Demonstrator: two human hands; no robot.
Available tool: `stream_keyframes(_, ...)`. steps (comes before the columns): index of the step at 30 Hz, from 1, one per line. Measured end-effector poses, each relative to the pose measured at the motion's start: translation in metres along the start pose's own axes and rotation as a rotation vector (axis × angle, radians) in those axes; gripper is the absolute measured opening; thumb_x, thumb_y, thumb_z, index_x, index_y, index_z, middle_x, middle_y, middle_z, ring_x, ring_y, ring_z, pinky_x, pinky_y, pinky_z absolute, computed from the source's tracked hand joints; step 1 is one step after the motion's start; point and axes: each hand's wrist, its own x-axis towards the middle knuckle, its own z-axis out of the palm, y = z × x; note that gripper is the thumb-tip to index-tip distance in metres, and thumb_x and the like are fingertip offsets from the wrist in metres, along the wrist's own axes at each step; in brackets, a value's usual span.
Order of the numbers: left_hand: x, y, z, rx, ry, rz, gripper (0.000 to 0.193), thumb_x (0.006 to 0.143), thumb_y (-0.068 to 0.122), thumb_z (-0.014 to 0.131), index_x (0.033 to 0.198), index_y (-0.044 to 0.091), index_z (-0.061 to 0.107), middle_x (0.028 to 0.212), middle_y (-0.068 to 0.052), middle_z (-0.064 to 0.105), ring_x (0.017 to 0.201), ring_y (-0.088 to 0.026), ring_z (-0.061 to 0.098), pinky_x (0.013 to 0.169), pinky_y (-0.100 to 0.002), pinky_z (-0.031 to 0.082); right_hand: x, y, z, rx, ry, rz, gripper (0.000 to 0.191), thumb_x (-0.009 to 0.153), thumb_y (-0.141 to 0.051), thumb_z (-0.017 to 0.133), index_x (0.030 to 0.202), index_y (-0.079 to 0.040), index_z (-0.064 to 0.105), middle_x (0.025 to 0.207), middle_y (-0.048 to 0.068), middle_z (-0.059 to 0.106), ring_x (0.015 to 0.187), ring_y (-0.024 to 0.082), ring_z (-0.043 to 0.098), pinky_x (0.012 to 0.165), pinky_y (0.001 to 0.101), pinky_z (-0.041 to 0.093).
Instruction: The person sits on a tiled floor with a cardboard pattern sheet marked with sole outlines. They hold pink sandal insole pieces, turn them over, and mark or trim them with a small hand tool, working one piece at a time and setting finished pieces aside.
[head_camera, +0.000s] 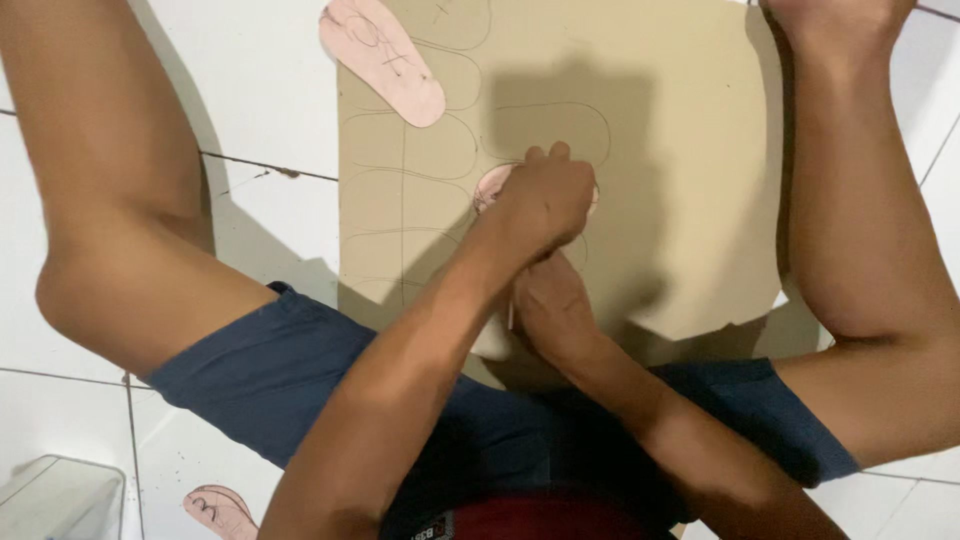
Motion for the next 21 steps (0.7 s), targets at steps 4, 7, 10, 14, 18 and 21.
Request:
stream_keyframes(4,0.01,-0.002,-0.016,-0.079,-0.095,-0.093,0.023,0.082,0.008,0.067,0.104,0.007,0.073,0.129,-0.02,0.06,0.119,-0.041,0.058,0.093,-0.051,0.053,-0.016,0.035,-0.05,-0.158,-0.055,0.243,0.042,0.084,0.001,0.066,0.126,0.0,0.064,0.11,0.016,0.063,0.099,0.034,0.062,0.086,0.0433,0.052)
stream_keyframes(7,0.012,0.001,-0.022,-0.091,-0.142,-0.151,0.02,0.085,0.008,0.064,0.103,0.007,0.072,0.13,-0.018,0.063,0.119,-0.041,0.061,0.089,-0.053,0.055,-0.018,0.039,-0.069,-0.059,0.0,0.284,0.033,0.092,-0.001,0.065,0.125,0.002,0.063,0.107,0.016,0.062,0.097,0.034,0.062,0.087,0.0432,0.052)
stream_keyframes(10,0.01,0.0,-0.021,-0.071,-0.189,-0.174,0.02,0.083,0.004,0.062,0.1,0.006,0.073,0.126,-0.018,0.068,0.116,-0.039,0.066,0.084,-0.053,0.058,-0.013,0.016,-0.049,0.246,-0.08,0.159,0.033,0.086,-0.002,0.063,0.119,0.0,0.064,0.113,0.02,0.063,0.096,0.038,0.062,0.08,0.0433,0.052)
stream_keyframes(14,0.012,-0.003,-0.012,-0.002,-0.06,-0.065,0.02,0.081,0.006,0.066,0.101,0.006,0.072,0.124,-0.02,0.064,0.113,-0.042,0.065,0.086,-0.049,0.057,0.001,-0.006,-0.007,0.237,-0.225,0.071,0.02,0.087,-0.003,0.065,0.107,0.0,0.061,0.106,0.019,0.061,0.1,0.041,0.059,0.086,0.0476,0.05)
stream_keyframes(18,0.015,-0.006,-0.006,-0.031,-0.111,-0.052,0.018,0.082,0.008,0.067,0.097,0.01,0.076,0.124,-0.019,0.061,0.114,-0.041,0.06,0.092,-0.048,0.054,-0.003,0.008,-0.012,0.147,-0.045,0.075,0.025,0.082,-0.001,0.066,0.106,0.0,0.062,0.109,0.022,0.061,0.1,0.042,0.058,0.084,0.0467,0.049)
stream_keyframes(21,0.014,-0.006,-0.003,0.026,-0.102,-0.014,0.026,0.079,0.002,0.068,0.103,0.005,0.074,0.128,-0.022,0.058,0.115,-0.042,0.06,0.093,-0.047,0.054,-0.007,0.035,-0.04,0.066,-0.018,0.149,0.027,0.084,-0.003,0.07,0.11,0.002,0.064,0.101,0.019,0.06,0.094,0.037,0.06,0.082,0.047,0.05)
